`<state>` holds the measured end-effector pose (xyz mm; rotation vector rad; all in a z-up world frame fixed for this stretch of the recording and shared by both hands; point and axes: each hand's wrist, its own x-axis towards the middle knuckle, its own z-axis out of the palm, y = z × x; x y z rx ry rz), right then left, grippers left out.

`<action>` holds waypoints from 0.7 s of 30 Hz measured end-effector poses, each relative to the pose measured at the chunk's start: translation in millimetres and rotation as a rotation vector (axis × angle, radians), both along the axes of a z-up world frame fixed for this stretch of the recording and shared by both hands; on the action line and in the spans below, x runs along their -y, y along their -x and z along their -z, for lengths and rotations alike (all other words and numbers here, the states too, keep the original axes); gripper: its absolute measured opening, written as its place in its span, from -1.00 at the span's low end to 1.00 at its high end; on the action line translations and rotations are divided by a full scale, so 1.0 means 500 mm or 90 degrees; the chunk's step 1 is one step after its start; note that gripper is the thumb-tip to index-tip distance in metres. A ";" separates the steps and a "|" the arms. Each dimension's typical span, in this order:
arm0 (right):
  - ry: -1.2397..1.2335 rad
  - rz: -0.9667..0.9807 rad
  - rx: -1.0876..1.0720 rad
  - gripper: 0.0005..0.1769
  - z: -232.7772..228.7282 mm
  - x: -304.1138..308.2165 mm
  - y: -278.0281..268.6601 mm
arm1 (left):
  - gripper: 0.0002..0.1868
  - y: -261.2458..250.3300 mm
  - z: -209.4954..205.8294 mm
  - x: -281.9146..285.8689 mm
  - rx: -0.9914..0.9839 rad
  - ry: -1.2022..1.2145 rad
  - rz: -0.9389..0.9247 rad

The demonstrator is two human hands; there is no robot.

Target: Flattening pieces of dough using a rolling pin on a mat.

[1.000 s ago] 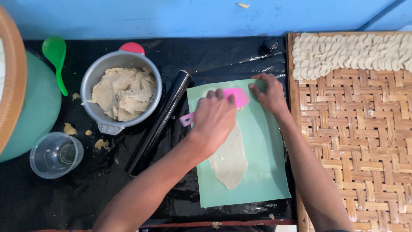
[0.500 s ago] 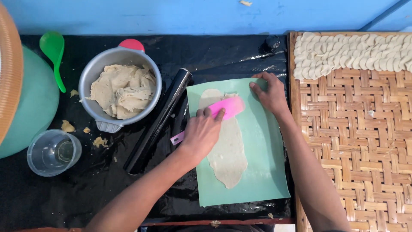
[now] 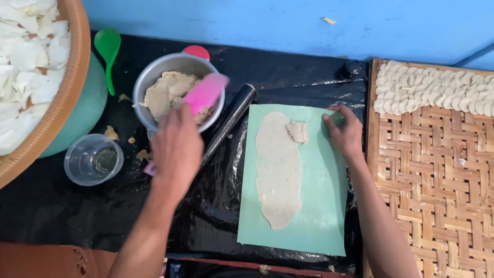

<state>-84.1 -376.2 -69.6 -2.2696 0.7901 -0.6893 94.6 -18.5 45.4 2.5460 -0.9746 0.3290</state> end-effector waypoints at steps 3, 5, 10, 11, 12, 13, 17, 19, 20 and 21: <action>-0.002 0.017 -0.002 -0.68 0.011 -0.002 0.004 | -0.75 -0.016 -0.021 -0.035 0.099 -0.040 -0.054; 0.001 0.020 0.001 -0.68 0.006 -0.009 0.004 | -0.73 0.006 -0.033 -0.038 0.156 -0.017 -0.056; -0.014 0.032 -0.016 -0.67 -0.008 -0.018 0.010 | -0.78 0.076 0.055 -0.042 0.052 0.006 -0.046; -0.019 0.027 -0.013 -0.67 -0.010 -0.018 0.009 | -0.74 0.088 0.073 -0.038 -0.014 -0.024 -0.049; -0.024 0.022 -0.010 -0.67 -0.011 -0.018 0.008 | -0.69 0.100 0.091 -0.035 -0.079 -0.055 -0.051; -0.024 0.021 -0.013 -0.67 -0.006 -0.017 0.010 | -0.69 0.102 0.104 -0.035 -0.082 -0.056 -0.052; 0.067 0.003 0.013 -0.70 0.010 -0.019 0.010 | -0.35 0.103 0.140 -0.037 -0.043 -0.074 -0.041; 0.102 0.011 0.014 -0.70 0.012 -0.027 0.011 | -0.38 0.113 0.132 -0.031 -0.029 -0.067 -0.037; 0.090 0.030 0.010 -0.71 0.012 -0.035 0.012 | -0.40 0.125 0.121 -0.027 -0.025 -0.057 -0.038; 0.077 0.049 0.007 -0.71 0.014 -0.045 0.010 | -0.42 0.133 0.109 -0.024 -0.020 -0.049 -0.039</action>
